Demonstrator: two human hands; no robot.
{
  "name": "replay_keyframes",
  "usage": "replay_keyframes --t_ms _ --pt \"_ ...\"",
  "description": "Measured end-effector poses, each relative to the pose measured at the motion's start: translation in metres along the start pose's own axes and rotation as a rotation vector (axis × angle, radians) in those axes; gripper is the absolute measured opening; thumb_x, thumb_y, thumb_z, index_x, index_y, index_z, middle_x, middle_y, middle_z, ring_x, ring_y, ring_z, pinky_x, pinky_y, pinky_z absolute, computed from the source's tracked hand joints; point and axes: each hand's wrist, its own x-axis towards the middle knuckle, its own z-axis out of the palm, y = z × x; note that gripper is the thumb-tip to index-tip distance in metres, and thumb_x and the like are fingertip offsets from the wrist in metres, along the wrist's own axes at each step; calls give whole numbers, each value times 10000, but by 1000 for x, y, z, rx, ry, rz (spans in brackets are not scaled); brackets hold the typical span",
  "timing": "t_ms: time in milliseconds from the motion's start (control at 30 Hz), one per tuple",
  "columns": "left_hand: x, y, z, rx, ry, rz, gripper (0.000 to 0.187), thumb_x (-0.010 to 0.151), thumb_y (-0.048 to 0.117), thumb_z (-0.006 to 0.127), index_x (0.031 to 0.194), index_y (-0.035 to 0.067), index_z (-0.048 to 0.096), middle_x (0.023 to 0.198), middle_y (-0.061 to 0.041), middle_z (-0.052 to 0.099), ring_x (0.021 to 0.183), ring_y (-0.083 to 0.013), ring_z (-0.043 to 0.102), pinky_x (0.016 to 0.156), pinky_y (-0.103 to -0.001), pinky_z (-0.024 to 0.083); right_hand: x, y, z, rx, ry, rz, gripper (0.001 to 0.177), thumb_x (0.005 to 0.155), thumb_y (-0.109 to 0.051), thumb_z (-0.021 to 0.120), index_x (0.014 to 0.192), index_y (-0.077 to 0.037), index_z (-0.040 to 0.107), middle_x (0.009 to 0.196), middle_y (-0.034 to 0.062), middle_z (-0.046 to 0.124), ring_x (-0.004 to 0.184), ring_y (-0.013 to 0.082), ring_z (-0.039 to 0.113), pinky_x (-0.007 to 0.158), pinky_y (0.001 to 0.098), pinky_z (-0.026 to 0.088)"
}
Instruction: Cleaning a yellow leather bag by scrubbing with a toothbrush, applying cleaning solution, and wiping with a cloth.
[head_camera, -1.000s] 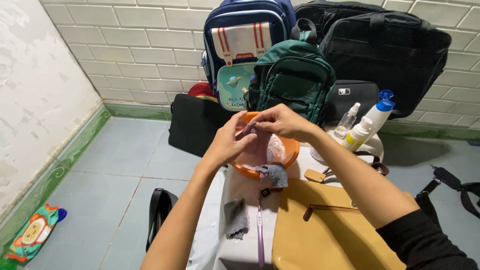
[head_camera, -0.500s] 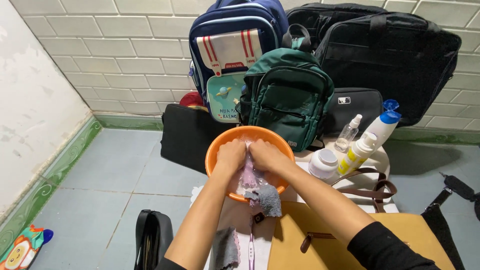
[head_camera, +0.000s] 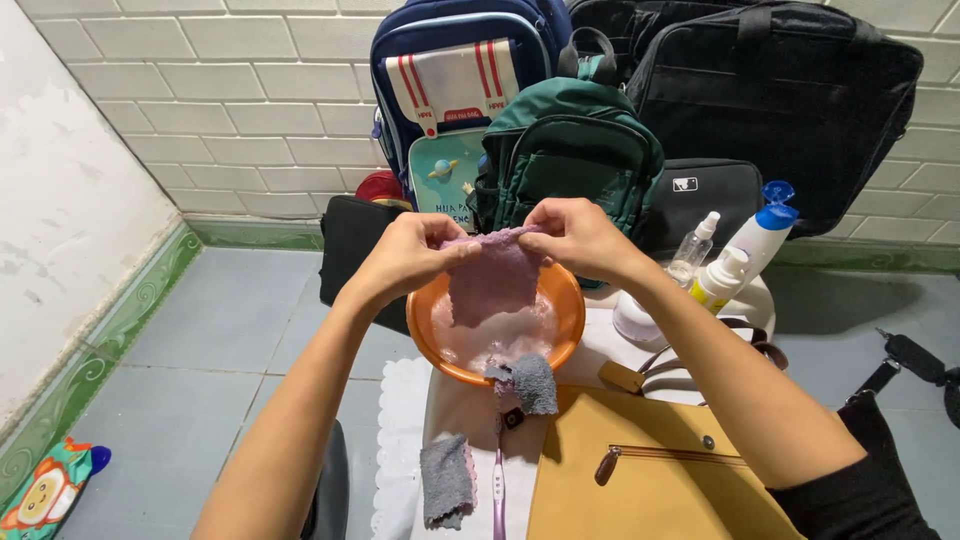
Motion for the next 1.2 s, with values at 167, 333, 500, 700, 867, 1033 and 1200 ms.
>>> replay_keyframes --t_ms 167,333,500,700,867,1033,1200 --pt "41 -78 55 232 -70 -89 206 829 277 744 987 155 794 934 -109 783 1004 -299 737 863 -440 578 23 48 51 -345 -11 27 168 821 -224 738 968 -152 778 853 110 781 866 294 759 734 416 629" --pt "102 -173 128 540 -111 -280 273 711 287 850 983 293 816 1119 -97 720 1067 -345 739 889 -510 626 48 100 108 -691 -141 106 157 814 -292 688 925 -278 797 942 69 783 965 328 757 794 460 616" --pt "94 -160 131 612 -145 -233 361 751 225 792 1073 66 753 1069 -179 709 1066 -422 726 898 -546 607 44 92 102 -755 -202 96 228 818 -273 727 1002 -147 774 1016 171 747 1007 407 739 854 498 606" --pt "14 -30 49 160 34 -164 374 893 431 640 887 72 747 917 -206 755 1049 -408 717 892 -491 548 8 -4 31 -315 45 67 203 808 -280 716 937 -160 818 859 125 786 947 383 744 827 506 578" --pt "13 -1 40 51 201 -198 294 854 444 675 864 161 752 800 -72 773 957 -278 751 845 -416 579 -3 -33 13 -151 115 25 181 849 -235 714 950 -121 810 839 112 771 855 285 744 756 395 606" --pt "16 16 44 37 245 -198 235 859 432 678 955 245 782 843 -16 785 879 -194 772 790 -382 617 -19 -65 18 -33 105 40 180 883 -183 725 1011 -87 806 904 139 776 857 272 759 742 387 640" --pt "-10 37 36 -40 202 -169 435 793 387 744 1170 169 749 993 -63 802 1013 -230 756 891 -395 573 -24 -72 18 243 -12 95 336 924 -22 549 1167 -60 777 1095 198 756 990 336 749 863 425 628"
